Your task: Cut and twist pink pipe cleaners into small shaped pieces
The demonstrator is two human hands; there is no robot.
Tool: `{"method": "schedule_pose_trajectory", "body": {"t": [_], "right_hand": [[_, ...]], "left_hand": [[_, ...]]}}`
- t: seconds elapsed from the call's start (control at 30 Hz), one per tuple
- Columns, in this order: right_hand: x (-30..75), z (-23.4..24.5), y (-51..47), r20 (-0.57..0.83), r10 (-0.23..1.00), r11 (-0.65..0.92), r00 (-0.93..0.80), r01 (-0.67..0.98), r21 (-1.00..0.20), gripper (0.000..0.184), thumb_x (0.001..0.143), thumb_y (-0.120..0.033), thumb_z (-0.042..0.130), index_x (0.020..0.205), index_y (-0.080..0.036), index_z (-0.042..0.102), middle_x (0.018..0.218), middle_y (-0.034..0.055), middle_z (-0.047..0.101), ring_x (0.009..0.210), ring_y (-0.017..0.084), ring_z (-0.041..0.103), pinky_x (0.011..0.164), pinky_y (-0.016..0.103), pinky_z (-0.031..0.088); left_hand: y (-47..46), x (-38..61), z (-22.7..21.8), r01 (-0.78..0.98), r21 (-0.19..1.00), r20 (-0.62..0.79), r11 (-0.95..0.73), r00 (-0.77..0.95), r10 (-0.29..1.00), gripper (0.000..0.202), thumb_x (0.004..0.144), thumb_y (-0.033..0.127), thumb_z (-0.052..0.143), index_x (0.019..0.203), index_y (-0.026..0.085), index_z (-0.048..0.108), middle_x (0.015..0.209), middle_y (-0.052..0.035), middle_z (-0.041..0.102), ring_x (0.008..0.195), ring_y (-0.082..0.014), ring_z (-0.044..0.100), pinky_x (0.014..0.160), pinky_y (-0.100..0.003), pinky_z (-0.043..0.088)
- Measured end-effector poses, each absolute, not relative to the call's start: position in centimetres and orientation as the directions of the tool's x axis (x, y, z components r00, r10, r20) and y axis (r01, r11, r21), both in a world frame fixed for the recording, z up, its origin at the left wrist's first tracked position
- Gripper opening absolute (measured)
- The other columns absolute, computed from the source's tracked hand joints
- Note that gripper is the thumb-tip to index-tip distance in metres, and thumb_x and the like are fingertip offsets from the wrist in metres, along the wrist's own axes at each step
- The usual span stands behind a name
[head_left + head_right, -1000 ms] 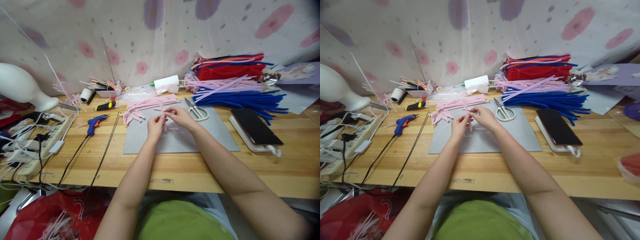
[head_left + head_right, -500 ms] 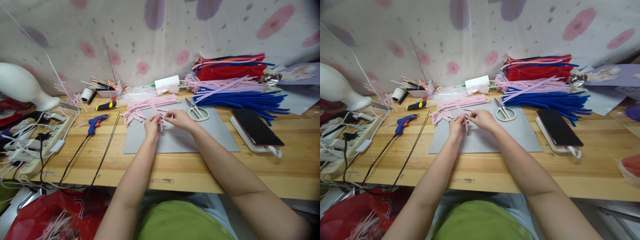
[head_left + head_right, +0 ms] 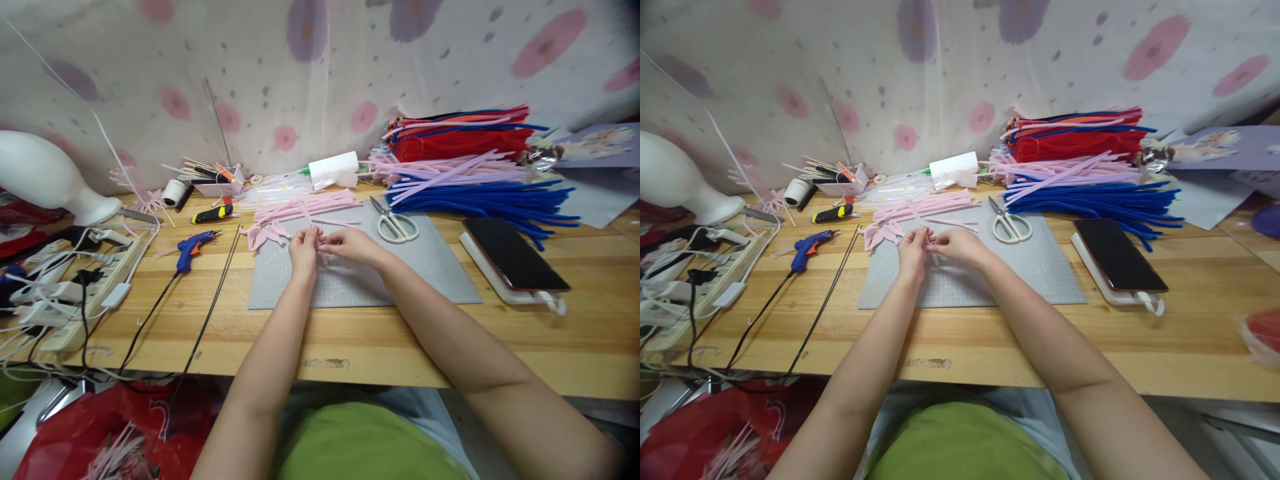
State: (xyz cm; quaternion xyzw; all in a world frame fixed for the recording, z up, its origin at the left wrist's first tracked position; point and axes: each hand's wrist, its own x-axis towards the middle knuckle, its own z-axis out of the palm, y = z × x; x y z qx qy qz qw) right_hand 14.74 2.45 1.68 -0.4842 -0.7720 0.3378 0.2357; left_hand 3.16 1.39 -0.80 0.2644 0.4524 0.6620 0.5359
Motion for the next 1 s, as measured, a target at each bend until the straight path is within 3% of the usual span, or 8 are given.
{"method": "schedule_pose_trajectory", "body": {"t": [0.1,0.23,0.37,0.5,0.73,0.87,1.0], "right_hand": [[16.5,2.5,3.4,0.061,0.95,0.194,-0.307,0.422,-0.886,0.037,0.069,-0.05,0.055,0.071,-0.014,0.064,0.06,0.0018,0.058,0.053,0.01,0.045,0.05,0.022,0.032],[16.7,2.0,3.7,0.071,0.959,0.173,-0.274,0.369,-0.913,0.038,0.066,-0.049,0.059,0.075,-0.014,0.066,0.062,0.002,0.059,0.053,0.009,0.045,0.05,0.022,0.032],[16.0,0.9,3.9,0.14,0.976,0.198,-0.166,0.416,-0.887,0.031,0.068,-0.044,0.057,0.067,-0.014,0.066,0.06,0.0016,0.06,0.057,0.011,0.049,0.056,0.024,0.035],[16.0,0.8,4.1,0.191,0.976,0.218,-0.107,0.359,-0.908,0.027,0.067,-0.04,0.058,0.065,-0.015,0.066,0.064,0.0021,0.063,0.063,0.014,0.054,0.062,0.025,0.038],[16.1,1.3,4.0,0.152,0.967,0.194,-0.203,0.205,-0.96,0.026,0.067,-0.04,0.059,0.058,-0.015,0.058,0.058,0.0018,0.059,0.062,0.013,0.055,0.061,0.025,0.04],[16.1,0.9,4.0,0.151,0.958,0.198,-0.244,0.181,-0.963,0.03,0.068,-0.043,0.058,0.058,-0.016,0.053,0.057,0.0001,0.056,0.058,0.011,0.052,0.059,0.024,0.04],[16.3,1.4,3.7,0.115,0.941,0.198,-0.317,0.246,-0.949,0.031,0.067,-0.046,0.058,0.06,-0.016,0.053,0.051,-0.0017,0.052,0.049,0.009,0.046,0.051,0.023,0.036]], "left_hand": [[1.2,3.3,-1.1,-0.213,0.976,0.001,-0.048,-0.216,0.976,0.02,0.071,0.034,0.058,0.077,0.015,0.062,0.059,0.0039,0.052,0.042,-0.0029,0.039,0.047,-0.019,0.037],[0.9,3.8,-1.4,-0.058,0.996,0.058,-0.063,-0.087,0.995,0.017,0.072,0.031,0.057,0.076,0.016,0.063,0.063,0.0019,0.054,0.046,-0.0047,0.04,0.046,-0.019,0.037],[0.9,4.1,-1.2,-0.158,0.987,0.02,-0.027,-0.048,0.999,0.017,0.074,0.032,0.055,0.071,0.016,0.06,0.063,0.0018,0.05,0.051,-0.0056,0.041,0.052,-0.02,0.041],[0.9,4.0,-0.8,-0.291,0.954,-0.062,0.064,0.018,0.998,0.028,0.077,0.039,0.05,0.063,0.015,0.054,0.059,0.0024,0.043,0.049,-0.0051,0.036,0.05,-0.02,0.042],[0.3,3.6,0.0,-0.366,0.904,-0.157,0.221,0.197,0.968,0.016,0.071,0.03,0.061,0.071,0.013,0.059,0.06,0.0032,0.044,0.047,-0.0033,0.038,0.053,-0.021,0.045],[0.1,3.4,0.2,-0.403,0.862,-0.183,0.306,0.315,0.931,0.025,0.076,0.039,0.055,0.076,0.015,0.06,0.059,0.0027,0.048,0.046,-0.0039,0.04,0.055,-0.023,0.048],[0.2,3.1,-0.1,-0.389,0.855,-0.208,0.344,0.349,0.914,0.035,0.075,0.048,0.052,0.074,0.014,0.06,0.067,-0.0039,0.058,0.055,-0.0095,0.054,0.064,-0.03,0.051]]}}
